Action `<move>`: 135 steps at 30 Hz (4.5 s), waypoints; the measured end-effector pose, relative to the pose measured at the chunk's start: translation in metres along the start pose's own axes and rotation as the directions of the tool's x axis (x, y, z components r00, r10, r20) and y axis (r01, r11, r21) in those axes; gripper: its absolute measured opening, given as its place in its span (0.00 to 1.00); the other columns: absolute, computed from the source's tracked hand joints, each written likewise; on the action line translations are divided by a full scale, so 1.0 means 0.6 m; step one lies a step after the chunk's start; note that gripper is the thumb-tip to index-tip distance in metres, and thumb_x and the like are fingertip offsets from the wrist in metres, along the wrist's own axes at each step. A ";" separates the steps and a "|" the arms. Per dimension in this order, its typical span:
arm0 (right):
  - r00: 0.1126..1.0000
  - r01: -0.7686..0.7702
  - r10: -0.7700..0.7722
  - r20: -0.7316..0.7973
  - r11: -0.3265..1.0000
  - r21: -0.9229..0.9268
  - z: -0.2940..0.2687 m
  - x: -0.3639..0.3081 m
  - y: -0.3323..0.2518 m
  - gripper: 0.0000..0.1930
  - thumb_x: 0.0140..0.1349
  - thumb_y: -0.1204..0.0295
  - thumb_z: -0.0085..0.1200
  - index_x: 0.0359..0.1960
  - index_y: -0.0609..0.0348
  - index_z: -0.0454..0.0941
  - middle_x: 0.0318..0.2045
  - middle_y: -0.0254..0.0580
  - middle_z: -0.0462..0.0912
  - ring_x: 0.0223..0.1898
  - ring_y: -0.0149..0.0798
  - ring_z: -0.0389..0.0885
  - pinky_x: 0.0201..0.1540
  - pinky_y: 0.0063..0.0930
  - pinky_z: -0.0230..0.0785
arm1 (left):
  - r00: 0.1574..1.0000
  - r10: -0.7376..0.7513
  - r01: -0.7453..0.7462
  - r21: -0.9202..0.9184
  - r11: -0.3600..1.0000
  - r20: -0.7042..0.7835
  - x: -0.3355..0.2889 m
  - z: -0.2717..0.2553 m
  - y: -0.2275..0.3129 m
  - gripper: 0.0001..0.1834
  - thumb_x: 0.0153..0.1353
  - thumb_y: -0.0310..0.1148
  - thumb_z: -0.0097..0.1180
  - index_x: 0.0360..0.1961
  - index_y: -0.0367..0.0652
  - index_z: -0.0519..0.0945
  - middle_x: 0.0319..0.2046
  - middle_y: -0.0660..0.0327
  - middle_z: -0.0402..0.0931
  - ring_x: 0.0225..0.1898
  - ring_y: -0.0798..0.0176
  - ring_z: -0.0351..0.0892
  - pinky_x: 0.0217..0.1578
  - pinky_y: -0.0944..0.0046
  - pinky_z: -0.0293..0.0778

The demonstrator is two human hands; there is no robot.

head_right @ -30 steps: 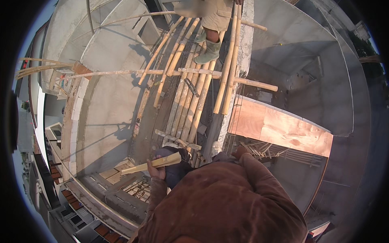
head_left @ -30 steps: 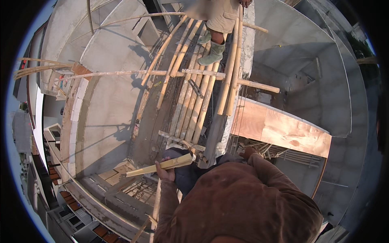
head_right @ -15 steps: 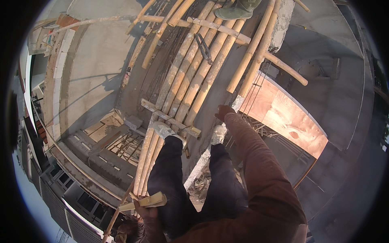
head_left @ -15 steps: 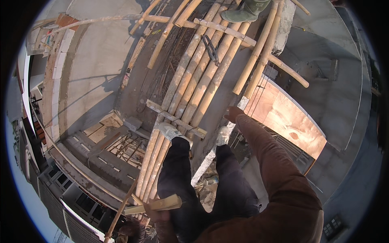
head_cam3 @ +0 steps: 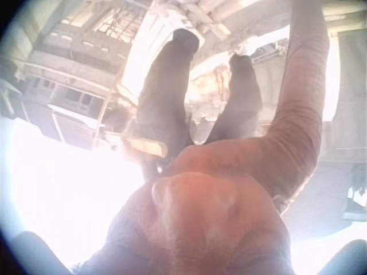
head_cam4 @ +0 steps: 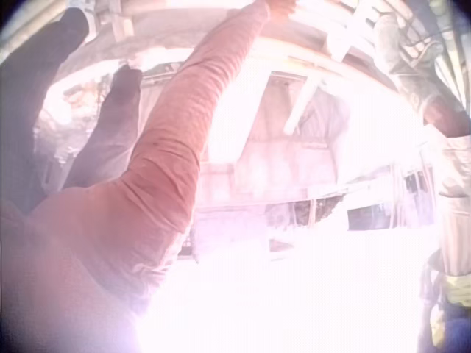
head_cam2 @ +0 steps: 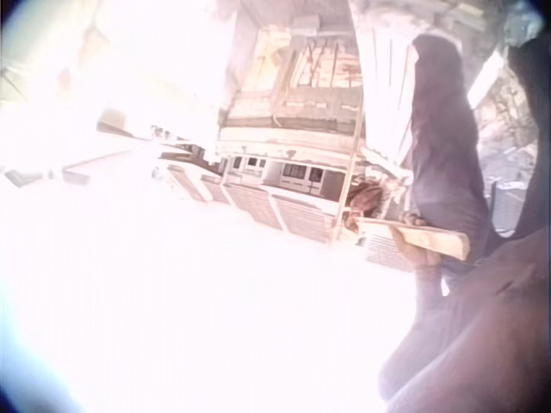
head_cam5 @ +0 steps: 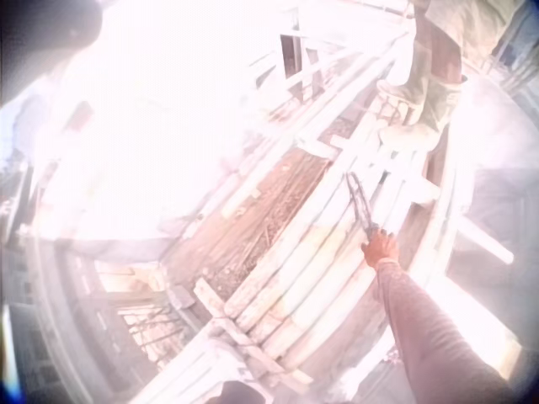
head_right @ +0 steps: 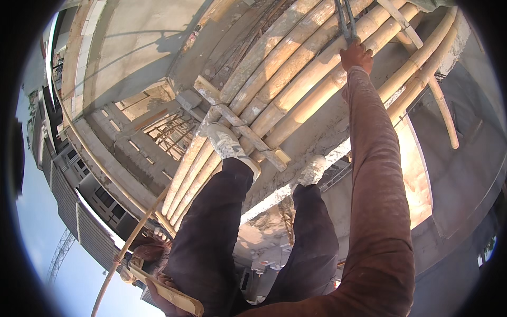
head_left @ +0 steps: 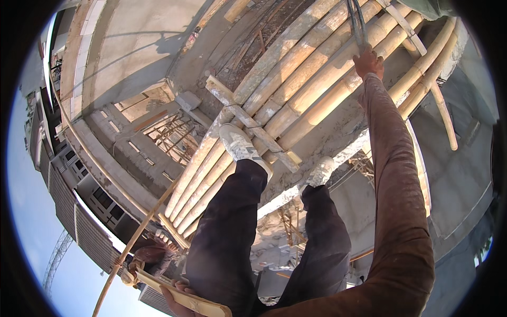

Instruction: The person secures bamboo poles to a concrete structure using wire and pliers, and then positions additional bamboo poles for the scaffolding.

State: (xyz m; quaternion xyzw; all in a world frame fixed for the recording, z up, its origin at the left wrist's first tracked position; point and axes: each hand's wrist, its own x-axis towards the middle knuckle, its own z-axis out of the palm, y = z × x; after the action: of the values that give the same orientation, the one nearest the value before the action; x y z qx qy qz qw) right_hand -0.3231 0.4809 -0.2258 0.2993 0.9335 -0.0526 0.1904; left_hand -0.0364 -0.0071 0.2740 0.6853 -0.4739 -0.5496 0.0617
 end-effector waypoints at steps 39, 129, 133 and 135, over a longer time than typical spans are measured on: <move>0.719 -0.322 -0.480 0.503 0.412 0.853 -0.458 -0.526 0.039 0.24 0.73 0.53 0.42 0.29 0.61 0.77 0.13 0.24 0.63 0.12 0.19 0.55 0.14 0.17 0.48 | 0.082 -0.676 -0.495 0.619 0.610 0.732 -0.018 0.366 -0.167 0.35 0.64 0.62 0.49 0.50 0.38 0.80 0.41 0.57 0.79 0.43 0.63 0.75 0.45 0.62 0.70; 0.340 0.043 0.062 0.938 0.996 -0.082 0.007 -0.668 0.140 0.31 0.58 0.56 0.55 0.56 0.69 0.69 0.48 0.64 0.79 0.54 0.57 0.78 0.56 0.44 0.70 | 0.613 0.014 -0.308 0.223 0.925 0.790 0.009 0.392 -0.178 0.19 0.64 0.35 0.60 0.51 0.33 0.75 0.31 0.62 0.77 0.28 0.72 0.75 0.31 0.69 0.74; 0.560 0.005 0.066 0.826 0.997 -0.083 -0.015 -0.638 0.200 0.30 0.59 0.56 0.55 0.56 0.68 0.68 0.48 0.64 0.80 0.53 0.58 0.78 0.55 0.44 0.70 | 0.739 -0.113 -0.039 0.209 0.977 0.664 0.033 0.392 -0.198 0.20 0.64 0.39 0.60 0.49 0.32 0.75 0.24 0.66 0.74 0.23 0.73 0.71 0.25 0.71 0.70; 0.731 -0.017 0.053 0.681 0.998 -0.059 -0.021 -0.610 0.184 0.26 0.58 0.58 0.55 0.52 0.66 0.70 0.44 0.63 0.81 0.49 0.60 0.80 0.51 0.46 0.71 | 0.750 -0.281 0.186 0.217 0.958 0.598 0.053 0.381 -0.213 0.26 0.63 0.44 0.62 0.48 0.29 0.75 0.20 0.66 0.72 0.18 0.75 0.68 0.19 0.72 0.65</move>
State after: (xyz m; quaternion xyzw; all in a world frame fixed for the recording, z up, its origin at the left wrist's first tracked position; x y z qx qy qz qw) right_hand 0.0107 0.3764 -0.0707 0.2720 0.7940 -0.1324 0.5274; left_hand -0.1495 0.1394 0.0860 0.5213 -0.4164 -0.7125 -0.2173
